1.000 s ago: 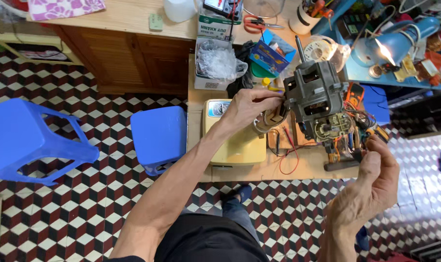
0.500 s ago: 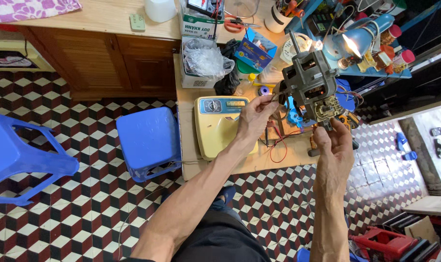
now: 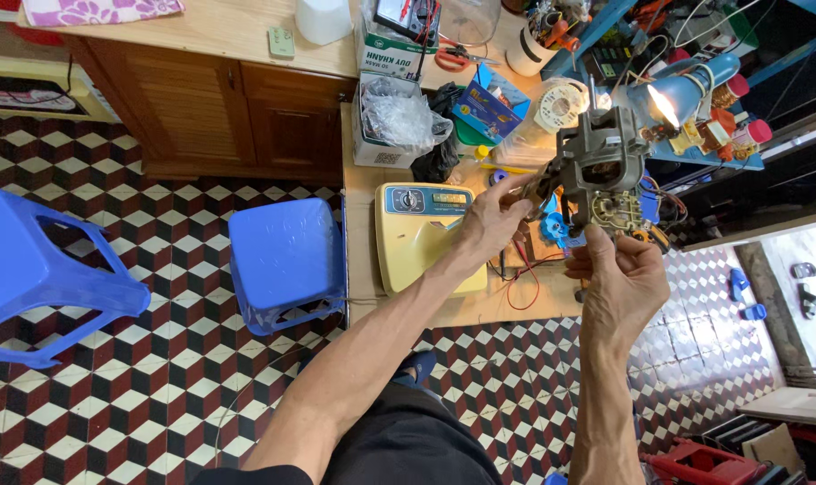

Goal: The person uses a multimeter to test an electrical component mounted on a stand. They connect the multimeter probes to various points on the component, adjust the multimeter dial, and manipulate the component with both hands. The person also uses a screwdriver to adjust parts of the component.

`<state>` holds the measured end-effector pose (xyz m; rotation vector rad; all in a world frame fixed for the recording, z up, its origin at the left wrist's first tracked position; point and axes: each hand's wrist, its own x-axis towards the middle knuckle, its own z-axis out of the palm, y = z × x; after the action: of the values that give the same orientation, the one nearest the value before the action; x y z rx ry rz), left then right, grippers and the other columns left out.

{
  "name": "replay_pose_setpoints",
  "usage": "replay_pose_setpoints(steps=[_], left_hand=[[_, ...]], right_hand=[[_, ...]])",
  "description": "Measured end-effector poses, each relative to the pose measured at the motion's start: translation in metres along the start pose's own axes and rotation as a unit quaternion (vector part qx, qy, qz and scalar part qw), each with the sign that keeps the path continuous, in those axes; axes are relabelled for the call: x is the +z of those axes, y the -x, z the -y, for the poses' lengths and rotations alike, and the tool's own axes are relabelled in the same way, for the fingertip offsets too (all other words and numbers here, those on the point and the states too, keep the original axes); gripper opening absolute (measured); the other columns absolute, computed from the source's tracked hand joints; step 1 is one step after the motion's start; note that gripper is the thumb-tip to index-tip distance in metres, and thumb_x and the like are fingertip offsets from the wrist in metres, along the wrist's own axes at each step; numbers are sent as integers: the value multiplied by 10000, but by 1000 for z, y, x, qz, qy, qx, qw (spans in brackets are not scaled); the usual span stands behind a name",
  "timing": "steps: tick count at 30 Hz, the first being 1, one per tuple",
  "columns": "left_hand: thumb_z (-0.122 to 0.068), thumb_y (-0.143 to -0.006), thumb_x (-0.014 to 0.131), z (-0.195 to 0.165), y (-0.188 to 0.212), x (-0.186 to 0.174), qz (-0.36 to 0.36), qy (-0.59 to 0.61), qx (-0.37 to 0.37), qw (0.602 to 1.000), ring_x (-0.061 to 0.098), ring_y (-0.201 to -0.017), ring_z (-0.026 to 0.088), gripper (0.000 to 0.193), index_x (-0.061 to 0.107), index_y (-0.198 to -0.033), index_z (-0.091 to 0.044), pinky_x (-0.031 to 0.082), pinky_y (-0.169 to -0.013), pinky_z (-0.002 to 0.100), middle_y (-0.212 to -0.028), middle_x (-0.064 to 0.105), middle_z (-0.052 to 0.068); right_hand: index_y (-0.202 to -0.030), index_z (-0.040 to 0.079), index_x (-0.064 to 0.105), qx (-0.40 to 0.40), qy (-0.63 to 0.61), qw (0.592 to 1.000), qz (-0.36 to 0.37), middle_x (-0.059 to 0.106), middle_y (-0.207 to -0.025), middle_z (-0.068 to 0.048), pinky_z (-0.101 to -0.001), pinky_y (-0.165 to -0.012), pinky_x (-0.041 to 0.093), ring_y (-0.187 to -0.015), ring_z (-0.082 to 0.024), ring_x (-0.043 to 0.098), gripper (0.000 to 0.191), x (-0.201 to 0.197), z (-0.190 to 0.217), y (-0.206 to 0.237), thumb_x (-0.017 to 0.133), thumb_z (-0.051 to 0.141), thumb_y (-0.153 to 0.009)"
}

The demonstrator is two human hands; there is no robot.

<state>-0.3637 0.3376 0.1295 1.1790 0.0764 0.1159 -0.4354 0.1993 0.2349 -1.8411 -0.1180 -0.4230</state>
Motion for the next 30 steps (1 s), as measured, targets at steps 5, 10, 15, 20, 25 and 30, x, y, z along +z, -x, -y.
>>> replay_pose_setpoints(steps=[5, 10, 15, 20, 25, 30], left_hand=[[-148, -983, 612, 4, -21, -11, -9, 25, 13, 1000, 692, -680, 113, 366, 636, -1338, -64, 597, -595, 269, -904, 738, 80], [-143, -963, 620, -4, -46, -21, -29, -8, 33, 999, 708, -725, 118, 335, 664, -1288, -72, 584, -613, 271, -942, 753, 60], [-177, -983, 589, -7, -74, -24, -11, -62, 80, 995, 710, -888, 145, 291, 719, -1226, -82, 577, -750, 295, -1063, 774, 57], [-136, -944, 540, 4, -95, -28, 21, -129, 100, 986, 732, -980, 163, 325, 748, -1190, -94, 567, -861, 308, -1137, 779, 70], [-102, -977, 501, 3, -96, -35, 52, -115, 146, 981, 724, -1015, 149, 324, 749, -1182, -60, 558, -894, 310, -1150, 773, 74], [-105, -1007, 545, -16, -78, -47, 106, 50, -13, 993, 673, -861, 148, 349, 658, -1336, -74, 564, -753, 354, -1007, 695, 92]], right_hand=[[-996, -11, 562, -4, -17, 1000, 4, 728, -836, -162, -298, -604, 636, -703, -185, 737, 276, 12, 14, 8, 742, 197, -1022], [-1028, -6, 572, 14, 34, 999, -5, 742, -844, -170, -295, -536, 527, -701, -213, 742, 250, 11, 11, 5, 717, 197, -1044], [-1106, -36, 589, -30, 24, 999, 5, 736, -896, -158, -322, -657, 638, -758, -210, 748, 243, -1, -7, -1, 690, 183, -1077], [-1196, -48, 629, -51, 7, 999, 5, 728, -999, -154, -345, -777, 655, -870, -215, 750, 254, -19, -30, -13, 675, 191, -1123], [-1245, -10, 617, -29, -60, 997, 34, 731, -1110, -139, -335, -849, 630, -1018, -224, 753, 252, -32, -47, -39, 639, 218, -1141], [-1306, 33, 567, -7, -74, 996, 52, 719, -1157, -130, -344, -864, 627, -1087, -223, 735, 245, -37, -57, -54, 596, 228, -1161]])
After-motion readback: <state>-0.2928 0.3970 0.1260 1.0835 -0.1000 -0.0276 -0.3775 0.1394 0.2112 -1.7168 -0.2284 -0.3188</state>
